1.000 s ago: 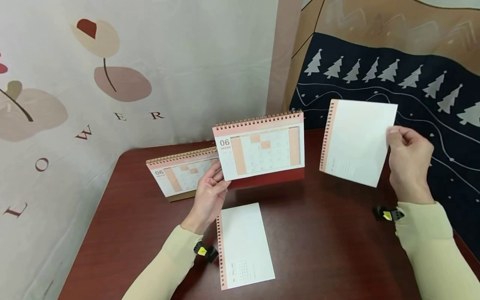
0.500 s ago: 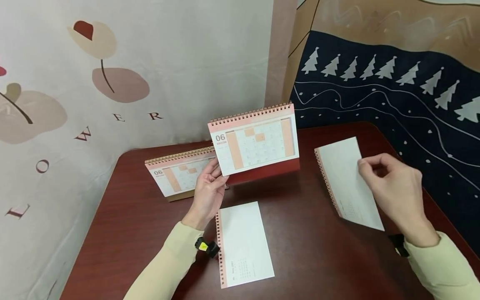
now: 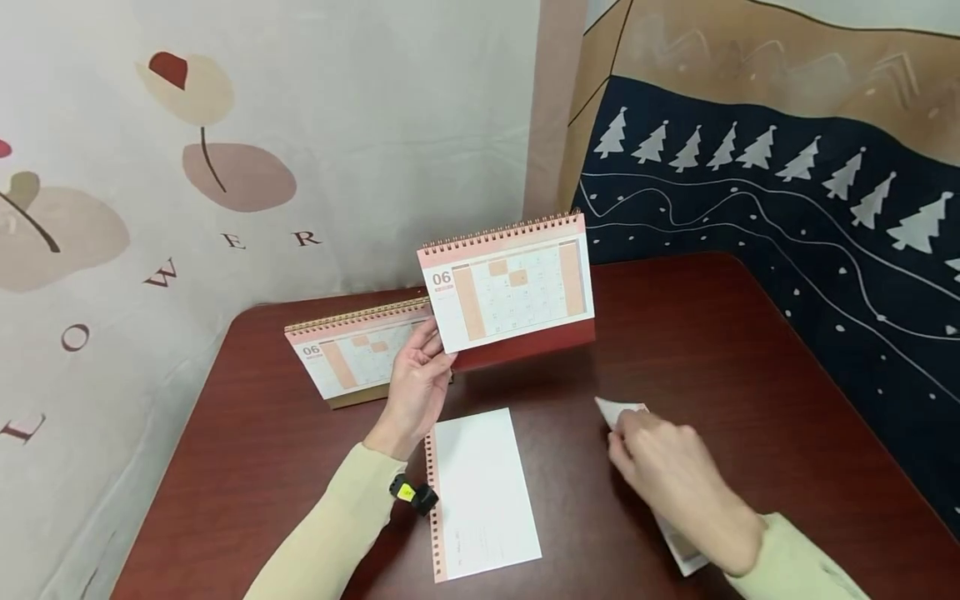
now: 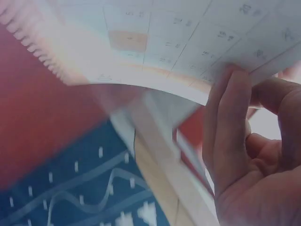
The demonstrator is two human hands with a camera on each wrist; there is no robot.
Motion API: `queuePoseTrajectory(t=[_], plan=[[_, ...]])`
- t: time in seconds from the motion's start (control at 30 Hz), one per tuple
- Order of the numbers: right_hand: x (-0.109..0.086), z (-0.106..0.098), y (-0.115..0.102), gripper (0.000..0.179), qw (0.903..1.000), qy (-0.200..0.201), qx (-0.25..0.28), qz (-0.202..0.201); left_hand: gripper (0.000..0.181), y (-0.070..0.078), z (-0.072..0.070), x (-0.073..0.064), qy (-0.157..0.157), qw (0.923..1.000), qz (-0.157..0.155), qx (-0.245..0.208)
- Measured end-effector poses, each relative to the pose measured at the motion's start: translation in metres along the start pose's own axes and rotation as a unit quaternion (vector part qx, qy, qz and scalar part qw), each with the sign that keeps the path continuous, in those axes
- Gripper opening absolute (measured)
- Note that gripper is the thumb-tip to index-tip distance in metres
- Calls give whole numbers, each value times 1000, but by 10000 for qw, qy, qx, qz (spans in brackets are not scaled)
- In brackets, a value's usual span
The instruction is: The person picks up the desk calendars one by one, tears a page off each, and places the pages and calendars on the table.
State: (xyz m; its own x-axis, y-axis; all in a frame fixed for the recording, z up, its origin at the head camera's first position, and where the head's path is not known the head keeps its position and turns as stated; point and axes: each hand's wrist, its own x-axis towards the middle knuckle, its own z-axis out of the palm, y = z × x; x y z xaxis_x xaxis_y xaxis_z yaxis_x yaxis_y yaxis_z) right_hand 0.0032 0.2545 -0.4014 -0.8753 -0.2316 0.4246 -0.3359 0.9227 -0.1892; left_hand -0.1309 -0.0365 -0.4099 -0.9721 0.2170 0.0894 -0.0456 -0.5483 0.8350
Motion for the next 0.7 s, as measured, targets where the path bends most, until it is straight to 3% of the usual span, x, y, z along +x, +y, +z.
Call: queuePoseTrajectory(t=[0.27, 0.7], plan=[[7, 39, -19, 21, 9976, -288, 499, 373, 54, -2, 0, 2, 7, 10000, -2, -19], [7, 73, -34, 28, 9976, -431, 517, 138, 53, -9, -1, 6, -104, 9998, -89, 112]])
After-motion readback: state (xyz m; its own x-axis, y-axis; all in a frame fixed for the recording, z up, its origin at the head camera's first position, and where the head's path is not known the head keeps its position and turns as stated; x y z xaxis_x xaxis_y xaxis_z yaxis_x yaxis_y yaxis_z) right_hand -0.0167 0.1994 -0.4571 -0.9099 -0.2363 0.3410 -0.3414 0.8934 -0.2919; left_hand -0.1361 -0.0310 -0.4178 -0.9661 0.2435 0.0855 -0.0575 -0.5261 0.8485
